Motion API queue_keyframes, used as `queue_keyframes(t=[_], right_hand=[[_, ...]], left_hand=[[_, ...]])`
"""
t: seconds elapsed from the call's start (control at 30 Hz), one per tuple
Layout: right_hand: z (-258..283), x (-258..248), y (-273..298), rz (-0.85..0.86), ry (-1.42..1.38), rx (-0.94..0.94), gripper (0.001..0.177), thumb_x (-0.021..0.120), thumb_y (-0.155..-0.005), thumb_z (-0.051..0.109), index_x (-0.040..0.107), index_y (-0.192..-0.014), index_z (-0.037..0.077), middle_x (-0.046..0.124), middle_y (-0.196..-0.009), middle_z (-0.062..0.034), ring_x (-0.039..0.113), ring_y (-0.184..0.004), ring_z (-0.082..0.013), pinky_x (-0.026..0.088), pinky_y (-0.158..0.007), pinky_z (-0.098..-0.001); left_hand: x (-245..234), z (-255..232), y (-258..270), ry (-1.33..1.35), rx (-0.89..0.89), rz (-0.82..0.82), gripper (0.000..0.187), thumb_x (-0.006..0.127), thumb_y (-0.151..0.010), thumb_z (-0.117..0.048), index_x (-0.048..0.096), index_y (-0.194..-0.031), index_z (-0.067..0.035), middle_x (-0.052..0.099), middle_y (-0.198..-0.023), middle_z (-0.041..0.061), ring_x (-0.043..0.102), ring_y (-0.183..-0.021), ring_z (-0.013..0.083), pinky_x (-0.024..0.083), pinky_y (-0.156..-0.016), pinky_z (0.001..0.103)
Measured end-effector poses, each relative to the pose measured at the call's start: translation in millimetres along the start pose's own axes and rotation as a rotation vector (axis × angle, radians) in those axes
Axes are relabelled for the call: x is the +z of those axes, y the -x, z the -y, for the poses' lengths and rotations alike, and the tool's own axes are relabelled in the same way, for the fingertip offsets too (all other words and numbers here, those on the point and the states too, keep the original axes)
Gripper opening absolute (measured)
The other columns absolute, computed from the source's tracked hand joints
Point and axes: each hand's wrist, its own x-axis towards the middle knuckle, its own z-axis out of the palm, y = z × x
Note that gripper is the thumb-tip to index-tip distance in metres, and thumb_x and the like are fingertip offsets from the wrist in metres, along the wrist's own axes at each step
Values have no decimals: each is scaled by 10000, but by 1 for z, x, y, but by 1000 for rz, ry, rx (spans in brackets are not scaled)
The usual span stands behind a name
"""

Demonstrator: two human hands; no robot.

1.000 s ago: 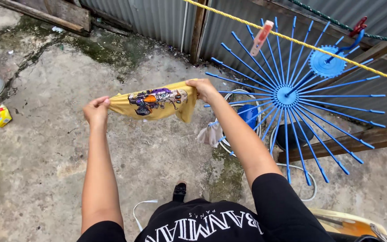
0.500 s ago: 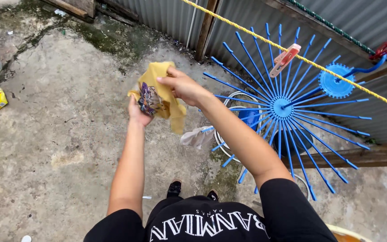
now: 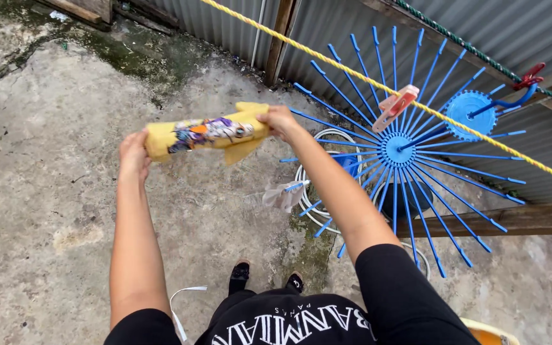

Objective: Hang washed laundry on a circular drying rack and clothesline.

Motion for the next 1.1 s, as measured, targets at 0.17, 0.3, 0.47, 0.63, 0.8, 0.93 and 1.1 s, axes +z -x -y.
queue_keyframes(t=[0.17, 0.3, 0.47, 0.63, 0.8, 0.93, 1.1], right_hand=[[-105, -69, -50, -536, 421, -156, 458, 897, -774, 138, 614, -1128, 70, 708, -917, -82, 703, -788, -211, 589, -682, -373], [-138, -135, -29, -657, 313, -290, 407, 751, -850, 87, 560, -1209, 109, 729, -846, -88, 699, -753, -202, 562, -680, -377], [-246, -321, -56, -1057, 527, -459, 283, 681, -828, 39, 646, -1106, 80, 686, -1073, -169, 660, -995, -264, 529, -914, -371], [-147, -292, 107, -1195, 349, -388, 401, 688, -811, 117, 592, -1183, 5, 619, -1103, -246, 583, -1059, -416, 459, -902, -480], [-155, -237, 102, -989, 895, -584, 265, 631, -908, 22, 667, -1168, 58, 683, -1107, -211, 615, -1060, -438, 473, -916, -545], [-131, -153, 101, -543, 1013, -724, 385, 738, -850, 160, 689, -1226, 94, 690, -1170, -168, 609, -1158, -373, 453, -1028, -494], [-132, -145, 92, -506, 1210, -687, 339, 737, -826, 149, 739, -1166, 138, 712, -1014, -106, 628, -1032, -313, 370, -970, -581]], left_hand=[[44, 78, -32, -336, 73, -35, 368, 667, -984, -74, 501, -1311, -92, 710, -1075, 103, 681, -916, 181, 580, -787, 353], [109, 148, -23, -447, 160, 53, 570, 582, -947, 62, 404, -1449, -142, 709, -1121, 150, 678, -989, 193, 577, -859, 334], [222, 177, 43, -261, 24, 418, 798, 535, -909, 82, 304, -1588, -268, 666, -1270, 153, 683, -1051, 197, 610, -882, 348], [256, 230, 63, -387, 2, 515, 734, 653, -921, -22, 382, -1561, -256, 600, -1353, 175, 653, -1068, 205, 569, -905, 354], [229, 336, 10, -899, 467, 185, 582, 705, -949, -47, 506, -1492, -109, 561, -1303, 260, 596, -1131, 308, 504, -954, 395], [238, 327, 22, -208, -74, 441, 363, 553, -1052, -194, 590, -1340, 24, 737, -1161, 133, 725, -1021, 186, 582, -890, 307], [245, 299, 38, -263, 23, 315, 289, 638, -1022, -190, 673, -1185, 46, 761, -1040, 119, 751, -947, 178, 598, -875, 298]])
